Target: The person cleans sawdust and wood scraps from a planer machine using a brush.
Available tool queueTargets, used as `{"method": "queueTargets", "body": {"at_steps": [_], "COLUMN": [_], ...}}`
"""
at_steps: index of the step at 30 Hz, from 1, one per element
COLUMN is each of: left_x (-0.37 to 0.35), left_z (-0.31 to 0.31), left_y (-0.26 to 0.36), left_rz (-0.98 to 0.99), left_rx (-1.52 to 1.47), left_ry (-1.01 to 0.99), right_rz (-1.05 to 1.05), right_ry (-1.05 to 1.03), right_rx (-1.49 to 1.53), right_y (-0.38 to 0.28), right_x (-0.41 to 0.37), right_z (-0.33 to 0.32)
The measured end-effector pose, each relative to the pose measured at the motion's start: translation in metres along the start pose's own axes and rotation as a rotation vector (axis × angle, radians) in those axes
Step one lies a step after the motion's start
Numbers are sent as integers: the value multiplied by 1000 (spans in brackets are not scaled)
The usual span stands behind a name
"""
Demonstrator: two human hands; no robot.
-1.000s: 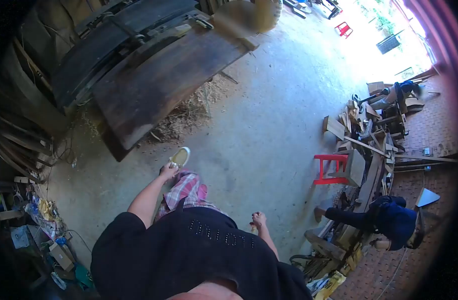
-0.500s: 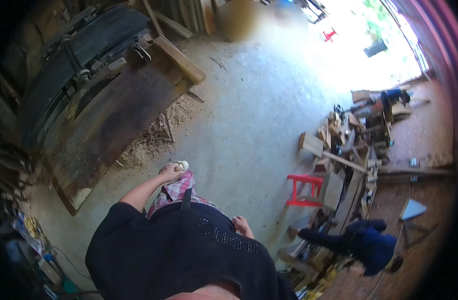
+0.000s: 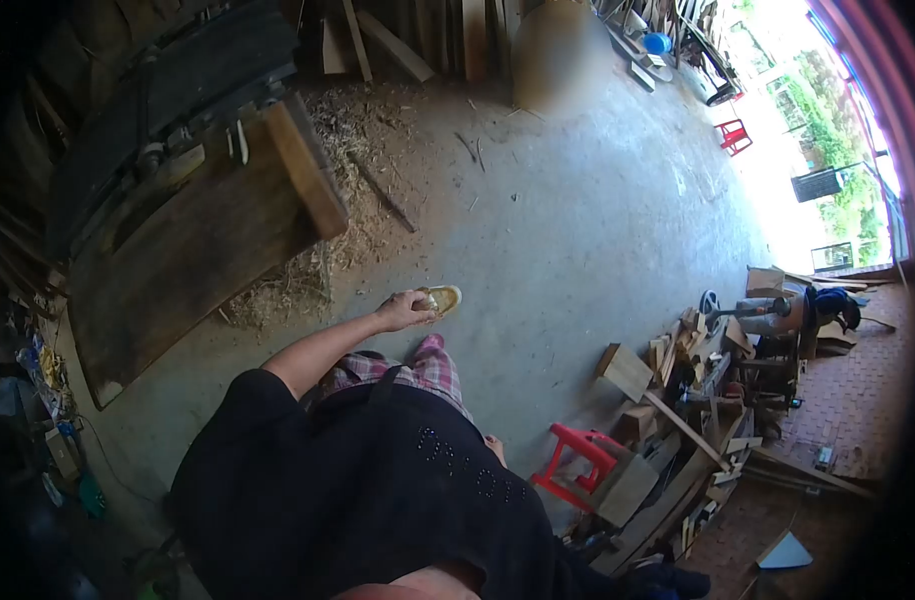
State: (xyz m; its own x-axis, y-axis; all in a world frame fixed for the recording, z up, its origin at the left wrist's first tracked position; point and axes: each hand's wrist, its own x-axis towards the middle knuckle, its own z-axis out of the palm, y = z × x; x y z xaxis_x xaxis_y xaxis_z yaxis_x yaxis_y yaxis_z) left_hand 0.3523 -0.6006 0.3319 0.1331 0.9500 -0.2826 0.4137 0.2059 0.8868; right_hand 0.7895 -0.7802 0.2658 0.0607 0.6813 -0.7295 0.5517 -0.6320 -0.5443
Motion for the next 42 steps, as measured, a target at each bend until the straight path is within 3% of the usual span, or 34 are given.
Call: {"method": "queueTargets", "body": {"at_steps": [3, 6, 7, 9, 10, 11, 13, 15, 17, 18, 19, 20, 22, 24, 25, 28, 31, 33, 35, 39, 41, 42], "left_x": [39, 64, 74, 95, 108, 120, 150, 195, 208, 216, 228, 245, 269, 291, 300, 339, 377, 405, 420, 455, 461, 462], "left_z": [-7, -25, -30, -39, -46, -55, -65, -60, -88, -99, -110, -115, -138, -162, -175, -205, -231, -245, -268, -316, -339, -351], "left_y": [36, 61, 68, 73, 76, 85, 81, 23, 63, 71, 69, 43, 45, 63, 78, 71, 63, 23, 45, 80, 99, 112], "left_rz": [7, -26, -62, -46, -22, -67, -95, -35, -76, -101, -167, -164, -145, -134, -156, -170, -234, -225, -272, -151, -106, -80], "left_rx": [-32, -54, -67, -81, -97, -164, -257, -452, -582, -721, -666, -446, -447, -499, -555, -501, -499, -497, -471, -603, -661, -692], "left_ry": [86, 191, 226, 287, 337, 314, 307, 344, 363, 381, 373, 425, 413, 378, 388, 474, 540, 583, 625, 724, 837, 908], "right_rz": [9, 37, 35, -438, -779, -771, -984, -1150, -272, -115, 21, 2, -18, -534, -532, -415, -294, 164, 112, 67, -1117, -791], "right_ry": [-62, -144, -156, -251, -392, -353, -313, -219, -207, -204, -211, -220, -218, 86, 102, 144, 103, -196, -268, -369, -620, -701], "right_rx": [-72, -182, -188, -809, -1201, -1178, -1204, -1227, -623, -484, -348, -316, -261, -534, -520, -408, -617, -646, -806, -820, -1674, -1431], "right_y": [1, 57, 31, -56, -67, -78, -117, -160, -232, -294, -367, -415, -462, -493, -506, -551, -581, -610, -623, -666, -679, -690], "right_x": [69, 185, 193, 197, 235, 265, 322, 361, 374, 358, 336, 334, 359, 394, 408, 449, 504, 531, 568, 656, 717, 745], "right_z": [-35, -76, -93, -130, -140, -139, -129, -125, -97, -94, -97, -97, -90, -91, -94, -103, -123, -138, -149, -162, -171, -174]}}
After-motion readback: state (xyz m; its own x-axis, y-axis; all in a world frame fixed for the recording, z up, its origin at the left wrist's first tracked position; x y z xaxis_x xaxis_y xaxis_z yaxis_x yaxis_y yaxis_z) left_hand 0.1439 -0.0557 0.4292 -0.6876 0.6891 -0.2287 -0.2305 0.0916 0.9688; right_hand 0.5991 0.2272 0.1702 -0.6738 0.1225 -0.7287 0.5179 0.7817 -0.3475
